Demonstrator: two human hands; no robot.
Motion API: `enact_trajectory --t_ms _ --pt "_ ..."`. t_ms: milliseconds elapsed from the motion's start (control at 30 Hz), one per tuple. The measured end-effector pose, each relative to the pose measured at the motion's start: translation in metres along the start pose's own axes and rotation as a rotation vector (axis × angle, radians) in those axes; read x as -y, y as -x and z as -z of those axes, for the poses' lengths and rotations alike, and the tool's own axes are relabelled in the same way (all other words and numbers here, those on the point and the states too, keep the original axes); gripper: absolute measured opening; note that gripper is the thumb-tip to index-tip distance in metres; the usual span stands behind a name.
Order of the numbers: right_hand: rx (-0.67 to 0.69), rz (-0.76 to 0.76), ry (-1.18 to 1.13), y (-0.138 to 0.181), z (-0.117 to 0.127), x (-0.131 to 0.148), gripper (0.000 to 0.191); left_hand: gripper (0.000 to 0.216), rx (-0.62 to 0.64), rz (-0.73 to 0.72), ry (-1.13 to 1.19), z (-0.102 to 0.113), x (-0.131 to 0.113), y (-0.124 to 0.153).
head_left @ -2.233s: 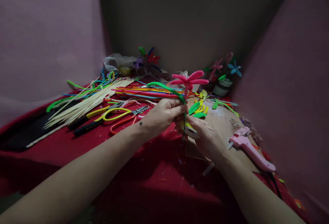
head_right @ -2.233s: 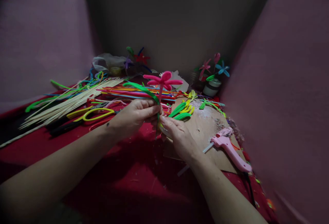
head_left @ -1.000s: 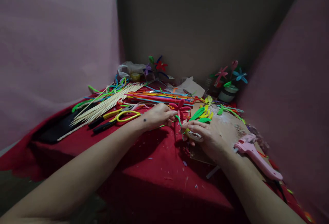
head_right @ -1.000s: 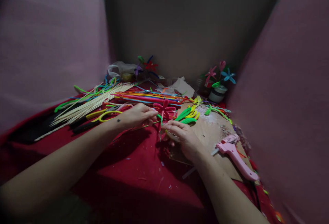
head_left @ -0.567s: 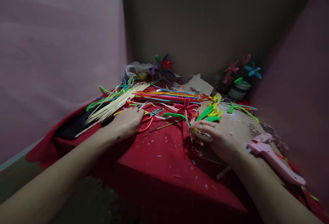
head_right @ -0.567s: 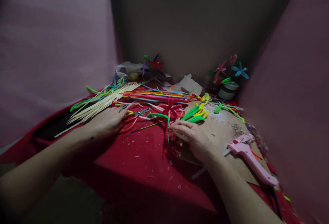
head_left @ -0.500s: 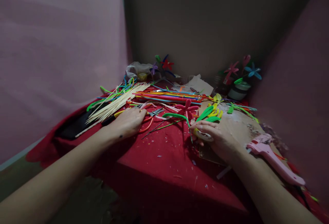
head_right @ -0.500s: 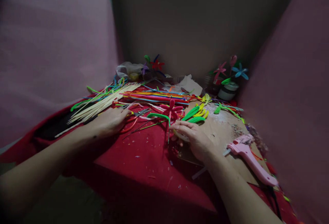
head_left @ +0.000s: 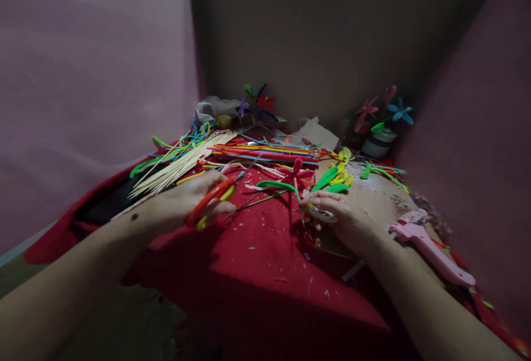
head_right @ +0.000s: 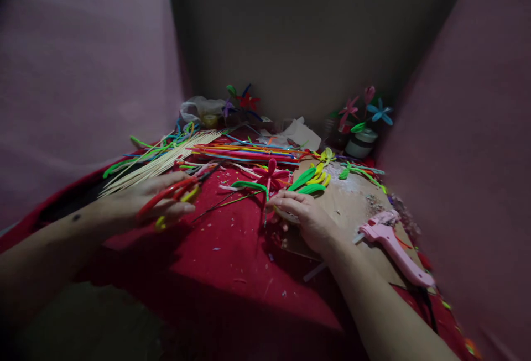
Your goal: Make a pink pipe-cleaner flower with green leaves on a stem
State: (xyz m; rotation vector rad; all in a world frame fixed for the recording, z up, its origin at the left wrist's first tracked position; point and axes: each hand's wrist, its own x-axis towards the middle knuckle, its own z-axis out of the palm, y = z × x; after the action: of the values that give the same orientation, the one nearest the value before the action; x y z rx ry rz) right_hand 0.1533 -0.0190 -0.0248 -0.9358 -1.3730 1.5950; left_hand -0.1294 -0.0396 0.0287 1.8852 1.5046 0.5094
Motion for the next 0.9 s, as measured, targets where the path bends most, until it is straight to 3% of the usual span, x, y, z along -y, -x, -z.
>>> enact_trajectory --t_ms 67,133,167,300,567,733,900 --pt "-0.002 0.004 0.004 0.0 -0.001 0.0 0.012 0.029 0.233 -0.043 0.38 -0.02 -0.01 0.01" --pt "-0.005 -0.005 -0.002 0.001 -0.001 0.001 0.011 0.018 0.536 -0.022 0.629 -0.038 -0.018 0.017" --pt "-0.005 -0.013 -0.008 0.002 -0.001 0.001 0.012 0.02 0.615 -0.011 0.717 -0.046 -0.021 0.019" --pt "-0.015 -0.039 -0.032 0.004 -0.002 0.001 0.013 0.038 0.65 0.059 0.87 -0.059 -0.026 0.017" --pt "-0.033 -0.062 -0.047 0.005 -0.006 0.004 0.011 0.021 0.741 0.127 0.947 -0.062 -0.028 0.013" --pt "-0.046 -0.069 -0.042 0.005 -0.005 0.003 0.012 0.008 0.758 0.074 0.972 -0.065 -0.026 0.009" --pt "-0.05 -0.056 -0.043 0.004 -0.004 0.002 0.011 0.011 0.737 0.034 0.925 -0.07 -0.022 0.006"
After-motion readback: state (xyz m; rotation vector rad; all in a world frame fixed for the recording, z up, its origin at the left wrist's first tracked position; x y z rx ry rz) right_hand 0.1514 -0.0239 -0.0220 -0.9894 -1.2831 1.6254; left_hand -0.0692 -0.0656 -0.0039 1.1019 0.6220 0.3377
